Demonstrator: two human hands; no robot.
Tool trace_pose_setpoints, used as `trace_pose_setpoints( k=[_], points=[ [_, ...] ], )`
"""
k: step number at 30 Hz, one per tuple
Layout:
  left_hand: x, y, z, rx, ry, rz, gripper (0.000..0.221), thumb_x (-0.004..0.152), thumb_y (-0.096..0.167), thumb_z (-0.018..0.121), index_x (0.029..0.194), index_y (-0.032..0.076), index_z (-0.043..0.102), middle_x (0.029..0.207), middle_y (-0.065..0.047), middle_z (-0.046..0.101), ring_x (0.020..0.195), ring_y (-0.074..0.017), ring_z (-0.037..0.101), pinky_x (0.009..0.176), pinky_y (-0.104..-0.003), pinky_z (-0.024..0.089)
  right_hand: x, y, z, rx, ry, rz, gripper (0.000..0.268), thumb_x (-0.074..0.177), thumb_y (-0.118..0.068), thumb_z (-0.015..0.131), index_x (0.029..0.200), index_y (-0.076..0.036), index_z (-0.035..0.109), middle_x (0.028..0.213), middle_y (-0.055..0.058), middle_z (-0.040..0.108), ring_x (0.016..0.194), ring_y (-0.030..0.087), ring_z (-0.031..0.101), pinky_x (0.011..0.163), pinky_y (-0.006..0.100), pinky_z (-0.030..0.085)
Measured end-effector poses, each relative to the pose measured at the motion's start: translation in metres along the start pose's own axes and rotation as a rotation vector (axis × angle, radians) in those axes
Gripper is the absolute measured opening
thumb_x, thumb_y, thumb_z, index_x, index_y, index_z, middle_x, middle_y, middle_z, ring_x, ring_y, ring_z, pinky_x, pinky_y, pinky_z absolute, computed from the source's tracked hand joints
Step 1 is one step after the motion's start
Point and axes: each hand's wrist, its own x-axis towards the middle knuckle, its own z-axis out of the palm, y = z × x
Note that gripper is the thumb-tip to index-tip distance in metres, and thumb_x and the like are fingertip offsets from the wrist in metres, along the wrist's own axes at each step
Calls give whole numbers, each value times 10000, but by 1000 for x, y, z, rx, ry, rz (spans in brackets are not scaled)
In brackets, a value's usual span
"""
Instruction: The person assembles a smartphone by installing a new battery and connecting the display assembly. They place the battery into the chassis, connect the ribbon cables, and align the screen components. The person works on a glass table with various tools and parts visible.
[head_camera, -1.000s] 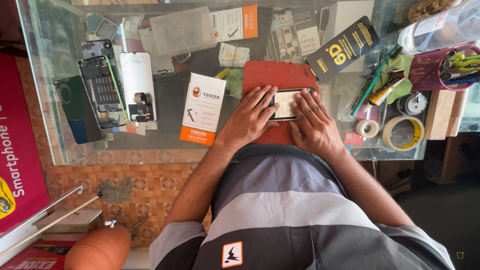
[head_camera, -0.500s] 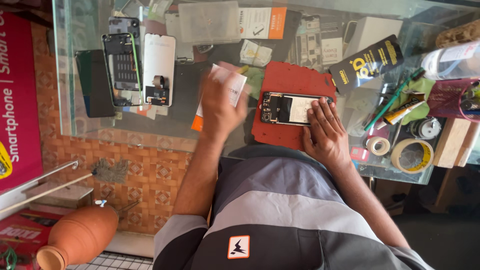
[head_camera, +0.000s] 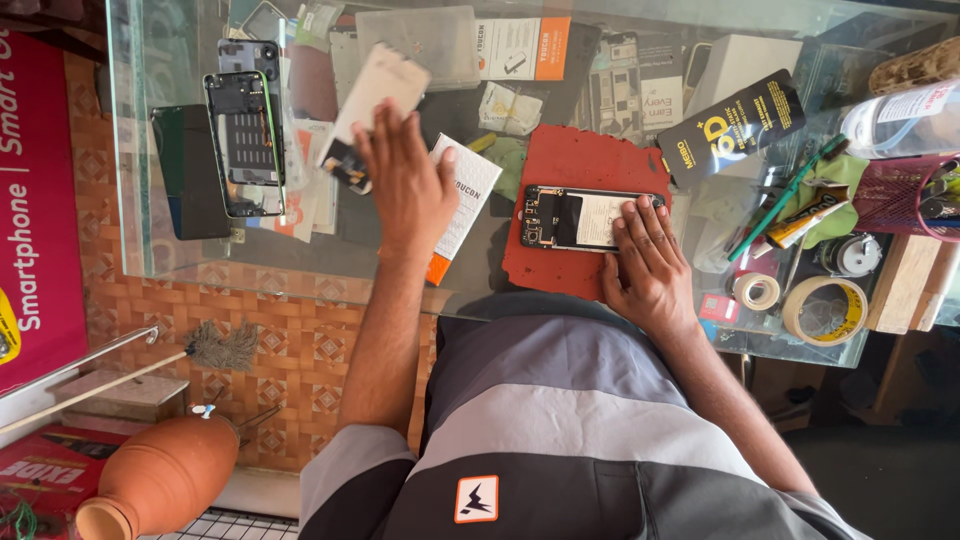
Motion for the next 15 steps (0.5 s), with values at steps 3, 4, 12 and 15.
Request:
trace_pose_setpoints(
  k=[3,4,12,15],
  points=[
    [14,16,11,-70,-19,108,624,1057,324,594,1468,-111,416,1586,-316,380,1542,-412,313,1277,-642,59,-1,1,-1,10,-5,1,405,887,-50,678,1270,83,667,1441,247,609,1421,404,533,1227,535,398],
    [20,22,16,-58,-26,155,625,1057,333,598,1460,-109,417,1580,-326,379,1536,-415,313,1270,-642,55,-1,1,-1,14,-6,0,408,884,-51,678,1269,82,667,1439,248,608,1420,401,534,1227,536,398],
    [75,73,62,-147,-125,472,530,1067,327,617,1408,-44,452,1575,-283,399,1509,-360,349,1250,-648,20,0,0,-1,10,-15,17,399,890,-56,679,1266,76,672,1439,239,610,1429,385,525,1230,530,390],
    [87,86,64,-147,-159,583,306,1107,280,606,1283,35,556,1617,-210,414,1544,-311,362,1278,-637,8,1,0,-2,18,-18,21,393,890,-55,680,1261,75,673,1437,236,612,1430,383,525,1231,530,389]
  ],
)
